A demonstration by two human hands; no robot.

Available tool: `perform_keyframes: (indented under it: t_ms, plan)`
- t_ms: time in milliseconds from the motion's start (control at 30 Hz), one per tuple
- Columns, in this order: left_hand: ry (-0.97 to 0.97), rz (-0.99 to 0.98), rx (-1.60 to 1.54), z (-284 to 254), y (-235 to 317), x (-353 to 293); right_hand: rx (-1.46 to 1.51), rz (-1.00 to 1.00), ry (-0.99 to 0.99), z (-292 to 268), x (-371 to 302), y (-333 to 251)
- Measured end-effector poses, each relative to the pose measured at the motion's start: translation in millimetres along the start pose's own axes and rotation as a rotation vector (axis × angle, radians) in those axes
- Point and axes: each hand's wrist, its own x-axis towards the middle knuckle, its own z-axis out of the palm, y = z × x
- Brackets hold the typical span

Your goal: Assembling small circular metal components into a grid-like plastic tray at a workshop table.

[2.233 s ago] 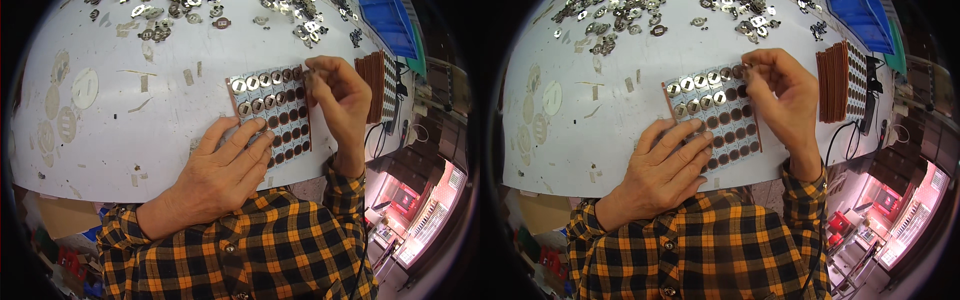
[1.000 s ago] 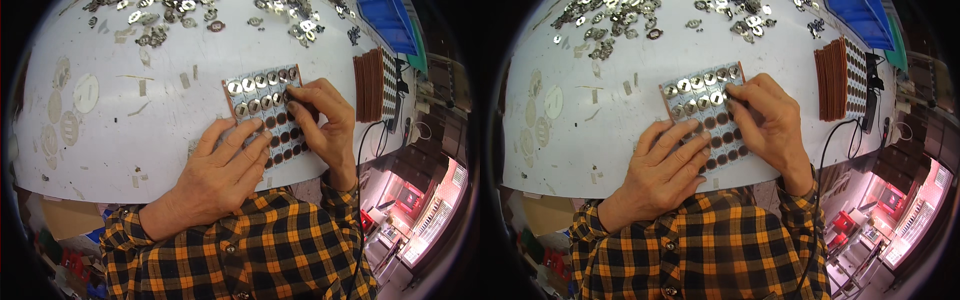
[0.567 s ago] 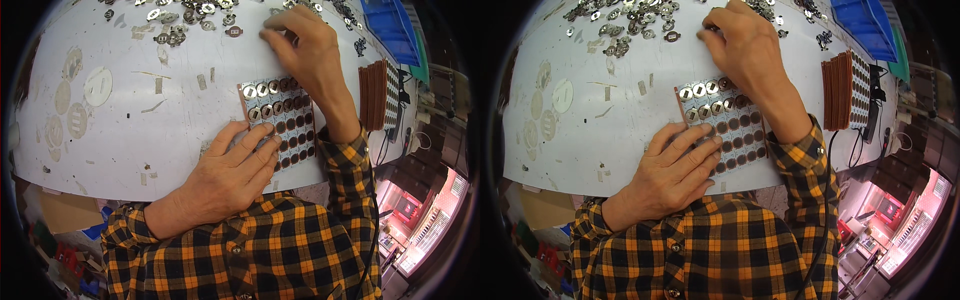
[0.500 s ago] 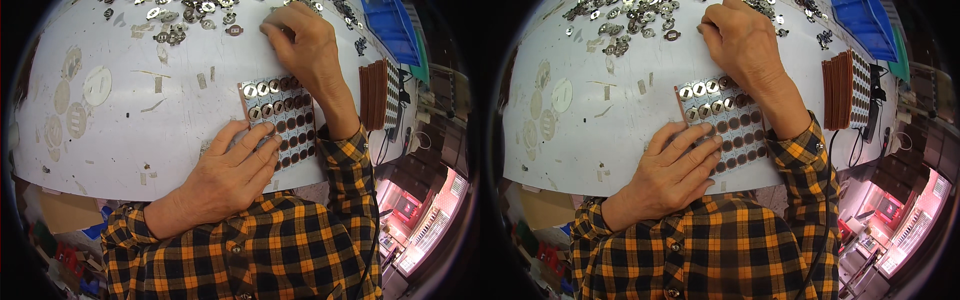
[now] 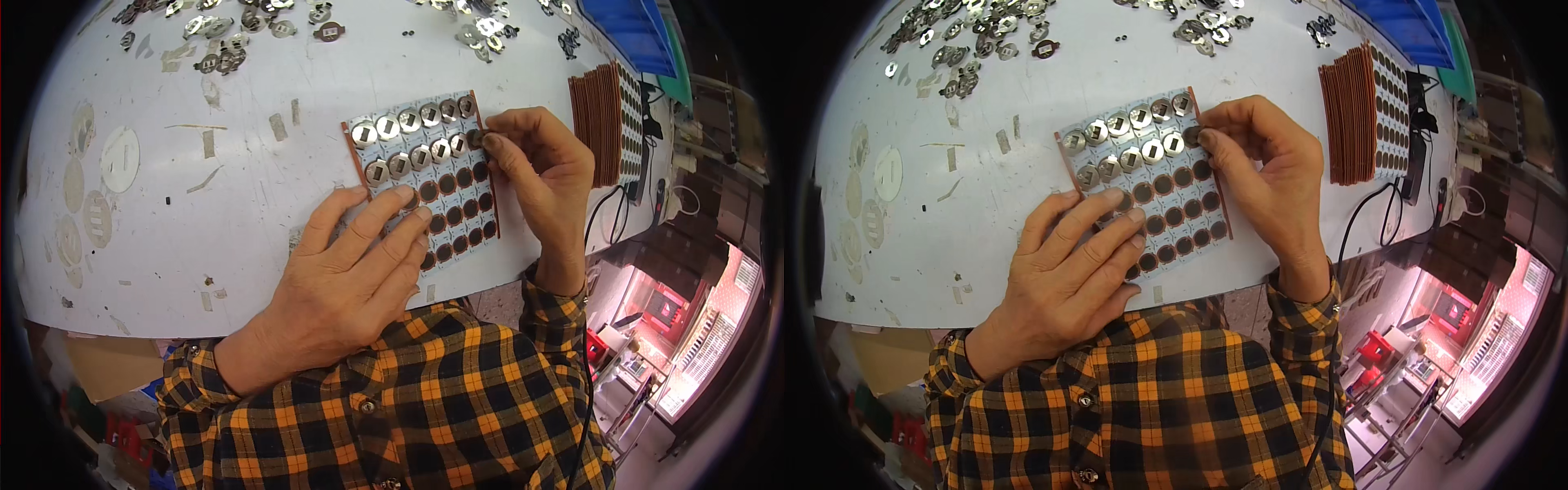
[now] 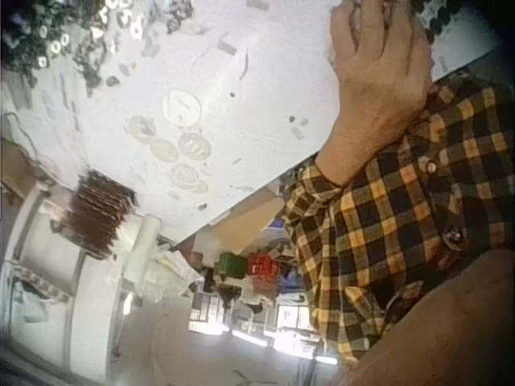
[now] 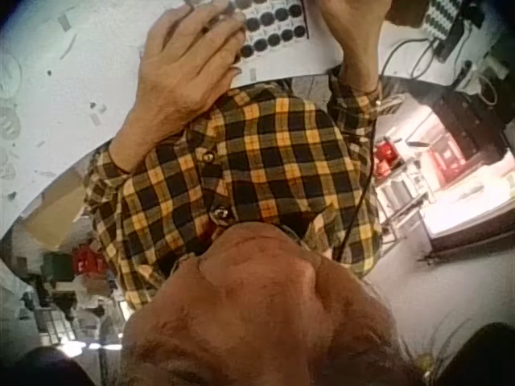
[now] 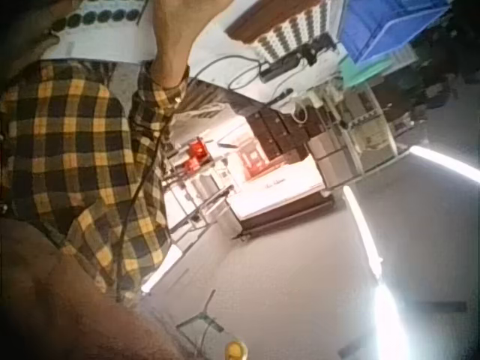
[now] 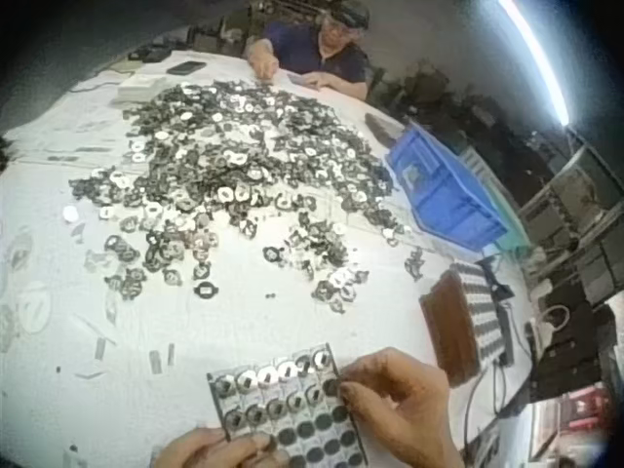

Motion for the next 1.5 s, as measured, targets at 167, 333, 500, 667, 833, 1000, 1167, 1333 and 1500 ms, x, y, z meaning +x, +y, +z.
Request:
perform_keyframes:
  t_ms: [167, 333, 500, 667, 833, 1000, 1167, 1333, 1500]
  plan:
    - [-0.007, -0.016, -0.015, -1.0, 1.4, 2.2, -0.060, -0.096, 0.007, 1.2, -4.5, 7.7]
    - [-0.019, -0.023, -0.012, -2.1, 3.2, 1.6, -0.192, -0.187, -0.038, -3.2, -1.6, 10.2]
    - [-0.023, -0.031, -0.018, -1.8, 2.8, 0.7, -0.156, -0.092, 0.003, 0.5, -2.9, 9.0]
    - [-0.035, -0.030, -0.016, -2.8, 3.1, 1.2, -0.089, -0.134, 0.008, 3.9, -2.0, 11.0]
    - [-0.029, -0.031, -0.016, -2.5, 2.6, 1.3, -0.076, -0.174, -0.023, 2.6, 1.2, 14.0]
    - [-0.007, -0.007, 0.006, -0.8, 2.2, 1.0, -0.158, -0.188, -0.018, 2.7, -1.5, 9.2]
    - [0.038, 0.016, 0.020, 4.7, -2.7, -0.4, -0.248, -0.197, 0.016, 12.7, 1.9, -4.5]
    - [0.094, 0.054, 0.037, 9.0, -2.7, -2.3, -0.338, -0.496, -0.003, 42.0, 37.5, -36.4]
    - [0.112, 0.065, 0.021, 12.4, -3.1, 0.8, -0.502, -0.681, -0.049, 79.5, 95.9, -43.7]
